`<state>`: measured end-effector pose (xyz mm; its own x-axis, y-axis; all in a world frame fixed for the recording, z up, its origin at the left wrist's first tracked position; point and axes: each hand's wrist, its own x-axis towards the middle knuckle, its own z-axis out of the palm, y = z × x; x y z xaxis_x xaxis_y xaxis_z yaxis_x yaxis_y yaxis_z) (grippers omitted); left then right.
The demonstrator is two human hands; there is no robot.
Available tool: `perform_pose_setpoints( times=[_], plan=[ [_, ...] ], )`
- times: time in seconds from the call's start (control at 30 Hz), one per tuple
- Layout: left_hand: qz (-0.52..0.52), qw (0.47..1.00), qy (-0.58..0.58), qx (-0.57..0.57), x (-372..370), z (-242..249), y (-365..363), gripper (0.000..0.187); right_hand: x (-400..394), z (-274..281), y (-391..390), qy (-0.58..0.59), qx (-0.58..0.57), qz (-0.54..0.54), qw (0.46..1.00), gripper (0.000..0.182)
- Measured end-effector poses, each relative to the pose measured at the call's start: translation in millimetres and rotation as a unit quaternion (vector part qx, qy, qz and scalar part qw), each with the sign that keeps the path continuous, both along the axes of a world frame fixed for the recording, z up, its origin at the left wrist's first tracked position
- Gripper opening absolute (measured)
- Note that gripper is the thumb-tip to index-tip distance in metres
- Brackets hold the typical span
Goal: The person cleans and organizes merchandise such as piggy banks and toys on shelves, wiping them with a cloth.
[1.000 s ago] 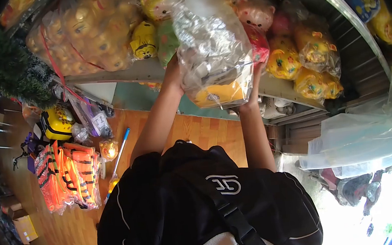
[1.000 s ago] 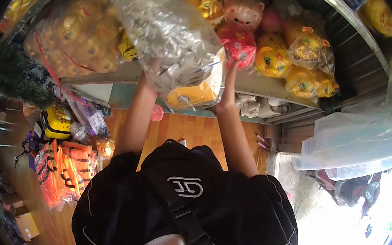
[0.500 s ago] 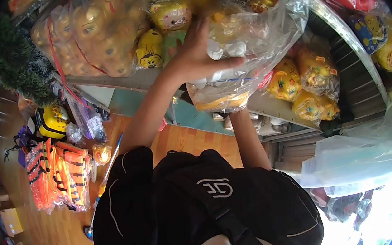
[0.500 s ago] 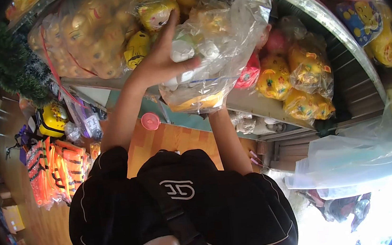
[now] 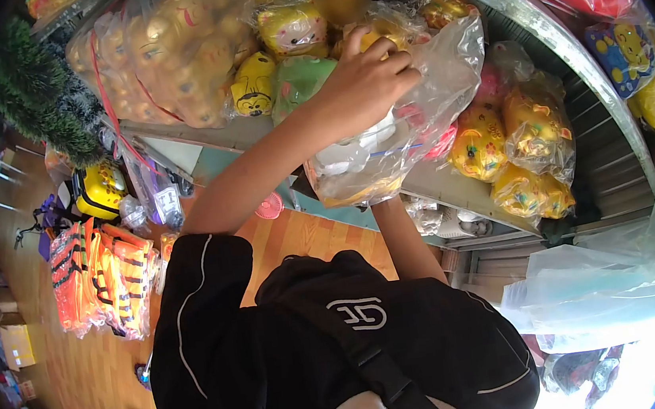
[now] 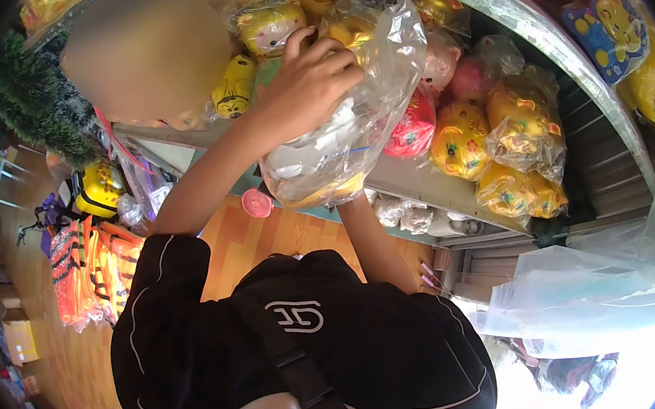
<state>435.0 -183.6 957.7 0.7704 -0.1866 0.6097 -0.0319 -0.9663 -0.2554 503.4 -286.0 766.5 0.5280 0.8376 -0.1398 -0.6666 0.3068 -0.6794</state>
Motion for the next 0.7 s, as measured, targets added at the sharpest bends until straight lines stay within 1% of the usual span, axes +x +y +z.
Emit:
perform_pose_setpoints(
  times=[0.07,0.1,0.13,0.17,0.2,0.27,0.3,0.37,0.43,0.47,0.5,0.53,0.57,0.6,0.63,0.67,0.7],
  plan=[
    [-0.052,0.98,-0.057,-0.183,3,4,8,0.019,-4,-6,1,-0.004,-0.002,0.01,1.0,0.053],
    [-0.051,0.98,-0.055,-0.182,1,9,9,0.019,-4,-10,0,-0.005,-0.003,0.014,1.0,0.053],
    [-0.039,0.935,-0.084,-0.343,-2,16,12,0.018,-1,-13,-5,-0.005,-0.005,0.016,1.0,0.053],
    [-0.027,0.861,-0.11,-0.495,-5,22,14,0.017,1,-16,-6,-0.006,-0.006,0.018,1.0,0.052],
    [-0.026,0.862,-0.109,-0.495,-4,21,20,0.017,5,-18,-3,-0.007,-0.008,0.02,1.0,0.052],
    [-0.075,0.839,-0.202,-0.501,4,15,37,0.022,7,-24,0,-0.01,-0.014,0.027,0.999,0.052],
    [-0.072,0.838,-0.203,-0.501,6,10,40,0.022,13,-27,1,-0.013,-0.017,0.033,0.999,0.051],
    [-0.06,0.782,-0.242,-0.571,10,2,45,0.025,23,-32,4,-0.016,-0.023,0.044,0.999,0.051],
    [-0.14,0.724,-0.286,-0.612,13,-3,48,0.022,38,-37,4,-0.016,-0.028,0.051,0.998,0.05],
    [-0.137,0.643,-0.276,-0.701,3,8,34,0.019,42,-37,2,-0.016,-0.031,0.054,0.998,0.05],
    [-0.076,0.623,-0.281,-0.726,0,7,39,0.017,41,-40,-1,-0.016,-0.035,0.056,0.998,0.05],
    [-0.062,0.601,-0.304,-0.736,-4,9,43,0.014,49,-40,3,0.01,-0.03,0.036,0.999,0.043],
    [-0.048,0.578,-0.327,-0.746,-9,9,49,0.012,56,-27,6,0.036,-0.026,0.016,0.999,0.037],
    [-0.046,0.577,-0.323,-0.749,-14,6,59,0.012,52,1,3,-0.009,-0.068,-0.01,0.998,0.037],
    [-0.021,0.563,-0.335,-0.755,-19,2,72,0.014,48,27,2,-0.054,-0.108,-0.036,0.992,0.037],
    [0.005,0.549,-0.346,-0.761,-24,0,81,0.017,50,37,6,-0.051,-0.109,-0.04,0.992,0.037],
    [0.005,0.55,-0.341,-0.762,-29,-1,86,0.017,55,44,13,-0.071,-0.104,0.0,0.992,0.036]
  ],
)
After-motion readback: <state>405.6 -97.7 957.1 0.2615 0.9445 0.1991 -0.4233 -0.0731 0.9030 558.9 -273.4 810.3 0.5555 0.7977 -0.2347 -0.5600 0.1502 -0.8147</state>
